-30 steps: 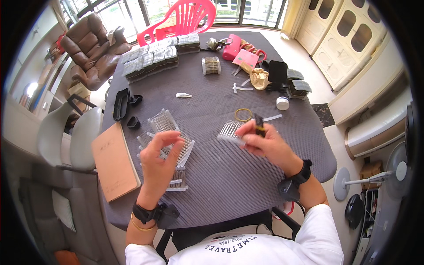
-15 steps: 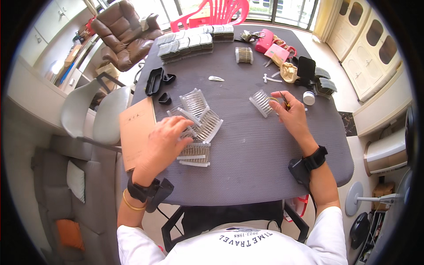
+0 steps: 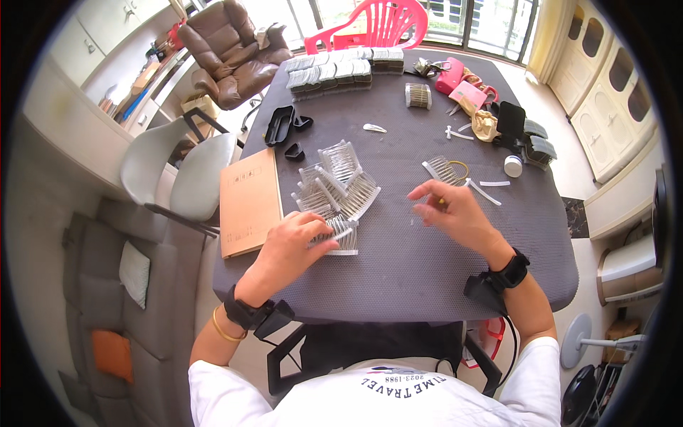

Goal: Trimming and sorting clipper guard attachment combs at a table.

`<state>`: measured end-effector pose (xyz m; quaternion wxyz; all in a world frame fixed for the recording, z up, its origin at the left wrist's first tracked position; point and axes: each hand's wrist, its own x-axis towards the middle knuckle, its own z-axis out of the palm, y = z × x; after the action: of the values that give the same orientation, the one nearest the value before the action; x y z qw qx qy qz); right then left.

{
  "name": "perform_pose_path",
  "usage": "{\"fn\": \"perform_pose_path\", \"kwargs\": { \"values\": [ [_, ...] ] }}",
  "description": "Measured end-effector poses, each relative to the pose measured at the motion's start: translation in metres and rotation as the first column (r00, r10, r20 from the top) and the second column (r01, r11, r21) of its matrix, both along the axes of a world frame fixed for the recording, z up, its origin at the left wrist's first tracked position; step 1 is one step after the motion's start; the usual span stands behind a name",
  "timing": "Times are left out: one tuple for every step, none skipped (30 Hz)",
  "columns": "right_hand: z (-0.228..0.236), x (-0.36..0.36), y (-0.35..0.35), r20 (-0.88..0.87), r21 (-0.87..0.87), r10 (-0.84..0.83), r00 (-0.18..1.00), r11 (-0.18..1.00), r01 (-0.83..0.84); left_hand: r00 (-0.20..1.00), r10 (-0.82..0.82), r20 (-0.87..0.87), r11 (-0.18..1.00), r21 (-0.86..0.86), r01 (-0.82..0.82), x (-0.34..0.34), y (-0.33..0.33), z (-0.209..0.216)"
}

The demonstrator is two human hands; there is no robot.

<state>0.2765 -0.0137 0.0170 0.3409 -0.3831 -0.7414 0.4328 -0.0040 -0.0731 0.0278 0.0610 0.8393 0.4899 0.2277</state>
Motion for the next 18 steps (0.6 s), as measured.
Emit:
{"fn": "perform_pose_path", "kwargs": {
  "values": [
    [0.0, -0.001, -0.002, -0.082, -0.188, 0.057, 0.995, 0.98, -0.072, 1.0, -0.026, 0.01, 0.994, 0.111, 0.025, 0.003, 0.004, 0.002],
    [0.0, -0.002, -0.004, -0.176, -0.361, 0.096, 0.98, 0.92, -0.155, 0.999, -0.052, 0.002, 0.992, 0.113, 0.051, 0.013, 0.006, 0.004],
    [0.001, -0.005, -0.006, -0.188, -0.357, 0.077, 0.979, 0.923, -0.142, 0.997, -0.07, -0.02, 0.958, 0.277, 0.073, 0.026, 0.004, 0.009],
    [0.004, -0.005, -0.011, -0.32, -0.526, 0.06, 0.945, 0.819, -0.23, 0.994, -0.099, -0.034, 0.896, 0.432, 0.105, 0.04, 0.005, 0.011],
    [0.007, -0.005, -0.014, -0.445, -0.652, 0.013, 0.895, 0.681, -0.334, 0.99, -0.132, -0.039, 0.892, 0.432, 0.136, 0.052, 0.01, 0.009],
    [0.008, -0.005, -0.014, -0.457, -0.656, 0.033, 0.889, 0.663, -0.362, 0.98, -0.19, -0.059, 0.865, 0.462, 0.196, 0.062, 0.014, 0.009],
    [0.006, -0.003, -0.015, -0.461, -0.653, 0.014, 0.887, 0.671, -0.35, 0.966, -0.247, -0.078, 0.834, 0.49, 0.253, 0.069, 0.017, 0.009],
    [0.0, 0.0, -0.015, -0.483, -0.605, 0.038, 0.875, 0.708, -0.365, 0.95, -0.296, -0.102, 0.824, 0.476, 0.307, 0.07, 0.023, 0.005],
    [-0.004, 0.004, -0.014, -0.499, -0.557, 0.063, 0.864, 0.741, -0.375, 0.943, -0.316, -0.102, 0.818, 0.475, 0.325, 0.076, 0.028, 0.004],
    [-0.006, 0.008, -0.012, -0.497, -0.554, 0.027, 0.867, 0.76, -0.341, 0.955, -0.267, 0.129, 0.893, 0.406, 0.195, 0.081, 0.032, 0.002],
    [-0.007, 0.014, -0.011, -0.497, -0.555, 0.012, 0.868, 0.764, -0.329, 0.92, -0.184, 0.347, 0.951, 0.299, 0.077, 0.086, 0.035, 0.0],
    [-0.006, 0.017, -0.01, -0.451, -0.539, -0.002, 0.892, 0.797, -0.271, 0.875, -0.064, 0.479, 0.99, 0.14, -0.004, 0.084, 0.036, -0.006],
    [-0.005, 0.019, -0.01, -0.404, -0.52, -0.018, 0.914, 0.827, -0.214, 0.876, -0.07, 0.477, 0.991, 0.135, 0.005, 0.08, 0.039, -0.01],
    [-0.004, 0.02, -0.009, -0.406, -0.524, -0.027, 0.913, 0.826, -0.209, 0.826, 0.079, 0.558, 0.973, -0.222, 0.057, 0.073, 0.041, -0.014],
    [-0.004, 0.019, -0.008, -0.408, -0.516, -0.017, 0.913, 0.829, -0.215, 0.778, 0.256, 0.573, 0.828, -0.546, 0.13, 0.068, 0.043, -0.018],
    [-0.004, 0.017, -0.008, -0.409, -0.508, -0.006, 0.913, 0.832, -0.222, 0.795, 0.21, 0.569, 0.822, -0.543, 0.171, 0.067, 0.043, -0.021],
    [-0.004, 0.016, -0.008, -0.409, -0.515, -0.007, 0.913, 0.827, -0.225, 0.795, 0.217, 0.567, 0.818, -0.55, 0.168, 0.065, 0.044, -0.021],
    [-0.003, 0.016, -0.009, -0.377, -0.498, 0.02, 0.926, 0.839, -0.221, 0.763, 0.227, 0.605, 0.776, -0.586, 0.233, 0.065, 0.044, -0.018]
  ]
}}
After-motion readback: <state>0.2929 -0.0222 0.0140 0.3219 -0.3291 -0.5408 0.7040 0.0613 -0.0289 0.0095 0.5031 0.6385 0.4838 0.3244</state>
